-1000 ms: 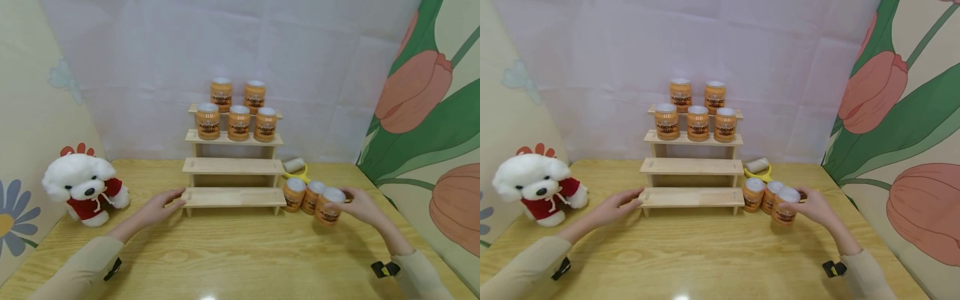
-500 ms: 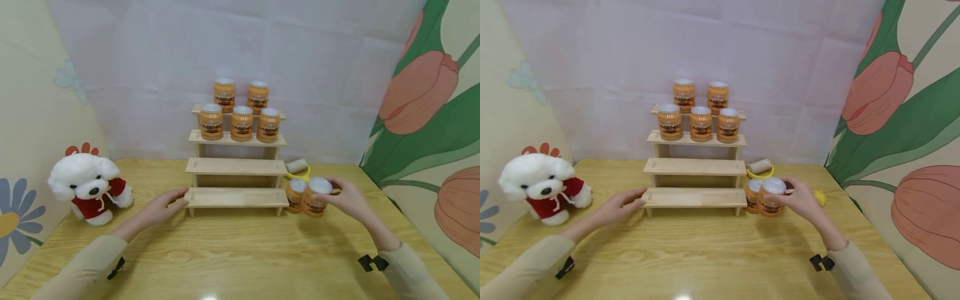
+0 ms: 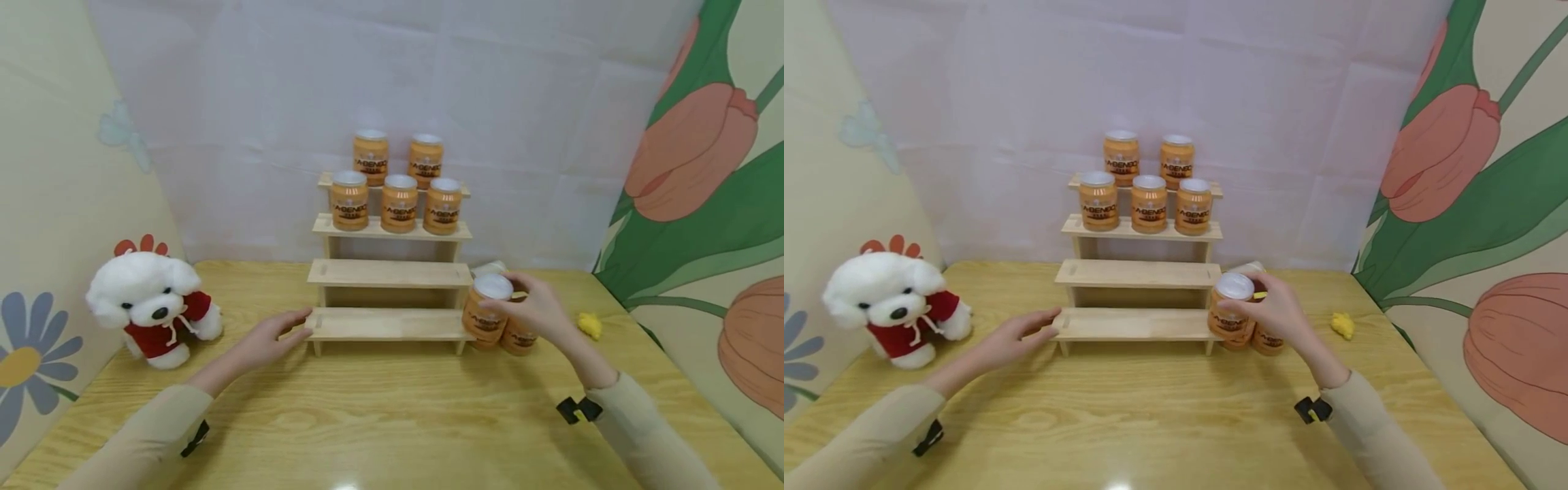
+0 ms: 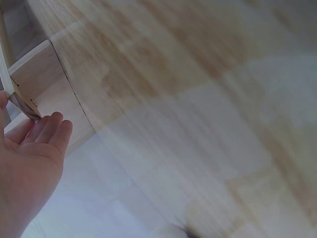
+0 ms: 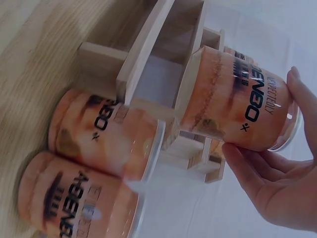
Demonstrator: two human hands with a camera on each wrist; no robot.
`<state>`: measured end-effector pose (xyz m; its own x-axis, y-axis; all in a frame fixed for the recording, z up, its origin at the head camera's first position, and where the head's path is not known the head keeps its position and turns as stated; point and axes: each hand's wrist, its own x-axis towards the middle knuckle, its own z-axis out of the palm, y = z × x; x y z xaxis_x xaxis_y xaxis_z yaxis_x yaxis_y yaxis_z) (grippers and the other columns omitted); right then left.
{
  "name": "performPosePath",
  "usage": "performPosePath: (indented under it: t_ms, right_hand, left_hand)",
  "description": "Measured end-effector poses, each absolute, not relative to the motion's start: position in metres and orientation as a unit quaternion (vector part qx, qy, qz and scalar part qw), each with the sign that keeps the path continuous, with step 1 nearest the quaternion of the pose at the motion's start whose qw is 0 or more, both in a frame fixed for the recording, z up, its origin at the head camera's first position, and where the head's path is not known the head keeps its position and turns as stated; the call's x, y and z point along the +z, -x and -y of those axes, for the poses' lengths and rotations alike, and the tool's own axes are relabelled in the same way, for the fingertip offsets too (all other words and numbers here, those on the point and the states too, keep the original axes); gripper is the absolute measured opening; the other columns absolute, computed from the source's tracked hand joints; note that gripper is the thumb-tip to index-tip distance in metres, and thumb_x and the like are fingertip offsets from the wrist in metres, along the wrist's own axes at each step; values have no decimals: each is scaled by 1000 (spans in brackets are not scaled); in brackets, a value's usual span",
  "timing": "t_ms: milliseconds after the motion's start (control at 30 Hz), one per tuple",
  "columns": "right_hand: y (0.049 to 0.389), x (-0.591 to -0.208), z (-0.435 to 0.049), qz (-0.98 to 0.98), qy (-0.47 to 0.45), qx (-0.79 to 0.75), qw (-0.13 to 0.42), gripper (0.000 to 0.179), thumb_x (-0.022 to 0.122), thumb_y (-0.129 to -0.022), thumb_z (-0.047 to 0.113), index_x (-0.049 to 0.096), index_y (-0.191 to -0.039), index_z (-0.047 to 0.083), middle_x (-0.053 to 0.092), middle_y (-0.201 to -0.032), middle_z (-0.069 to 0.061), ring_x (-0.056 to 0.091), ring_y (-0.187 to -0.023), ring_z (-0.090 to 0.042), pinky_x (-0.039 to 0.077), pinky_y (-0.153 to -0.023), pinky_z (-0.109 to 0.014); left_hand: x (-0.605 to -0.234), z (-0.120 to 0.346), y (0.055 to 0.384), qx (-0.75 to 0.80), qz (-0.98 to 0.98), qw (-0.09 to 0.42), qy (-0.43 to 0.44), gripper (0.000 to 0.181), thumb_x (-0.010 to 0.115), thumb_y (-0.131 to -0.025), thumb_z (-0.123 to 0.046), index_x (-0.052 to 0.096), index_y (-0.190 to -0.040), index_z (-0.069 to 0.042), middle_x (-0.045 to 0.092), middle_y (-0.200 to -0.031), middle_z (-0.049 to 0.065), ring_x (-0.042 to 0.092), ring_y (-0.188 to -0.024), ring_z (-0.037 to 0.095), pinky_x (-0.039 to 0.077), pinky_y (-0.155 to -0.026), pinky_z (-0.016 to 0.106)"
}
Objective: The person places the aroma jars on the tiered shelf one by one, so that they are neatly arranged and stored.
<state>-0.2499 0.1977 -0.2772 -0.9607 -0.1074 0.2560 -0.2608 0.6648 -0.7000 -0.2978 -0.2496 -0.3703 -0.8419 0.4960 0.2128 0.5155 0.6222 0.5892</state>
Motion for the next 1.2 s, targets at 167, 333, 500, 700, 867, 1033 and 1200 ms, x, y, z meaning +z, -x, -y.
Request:
performPosePath:
  t_ms: [167,333,500,700,867,1033,1200]
  right_hand:
    - [257,-274,-181,892,-131,421,98,57,78,-76,35,59,-122,9,64,-107,-13,62,-92,-25,56,-69,-32]
    - [264,-274,-167,889,-138,423,104,60,79,-75,35,58,-125,10,62,-108,-12,61,-94,-24,54,-73,-31]
    - [270,-270,-152,885,-148,430,100,62,80,-74,35,58,-126,10,61,-110,-13,64,-93,-25,56,-72,-30]
    - [277,-267,-135,873,-164,450,93,62,80,-73,38,59,-125,11,66,-109,-10,64,-93,-24,56,-70,-29]
    - [285,-266,-120,857,-167,481,85,61,79,-73,41,59,-125,16,64,-112,-7,63,-95,-21,56,-73,-31]
    - [294,-263,-104,848,-174,490,100,57,80,-73,40,61,-121,17,65,-107,-4,61,-94,-18,55,-73,-30]
    - [302,-259,-89,836,-196,501,105,52,79,-74,39,62,-119,18,66,-105,-3,62,-90,-17,55,-68,-31]
  left_hand:
    - [-370,250,297,-330,901,21,282,54,52,-98,-26,41,-137,9,44,-138,28,47,-123,44,41,-100,55]
    - [-370,250,297,-331,900,22,282,54,52,-98,-27,41,-137,9,44,-138,28,47,-122,44,41,-100,55]
    - [-370,250,298,-335,900,16,278,56,51,-98,-29,40,-138,7,44,-139,27,47,-123,43,41,-100,54]
    - [-372,250,297,-337,898,23,282,55,52,-98,-28,41,-138,8,44,-138,27,47,-123,44,40,-100,55]
    - [-372,250,297,-336,900,19,276,57,51,-98,-31,40,-139,7,43,-140,26,46,-124,43,40,-101,54]
    - [-372,251,298,-340,900,9,272,58,51,-98,-32,38,-140,6,42,-141,25,45,-125,42,39,-102,54]
    - [-372,251,298,-343,898,10,274,57,51,-98,-30,39,-139,7,42,-140,26,46,-125,43,39,-102,54]
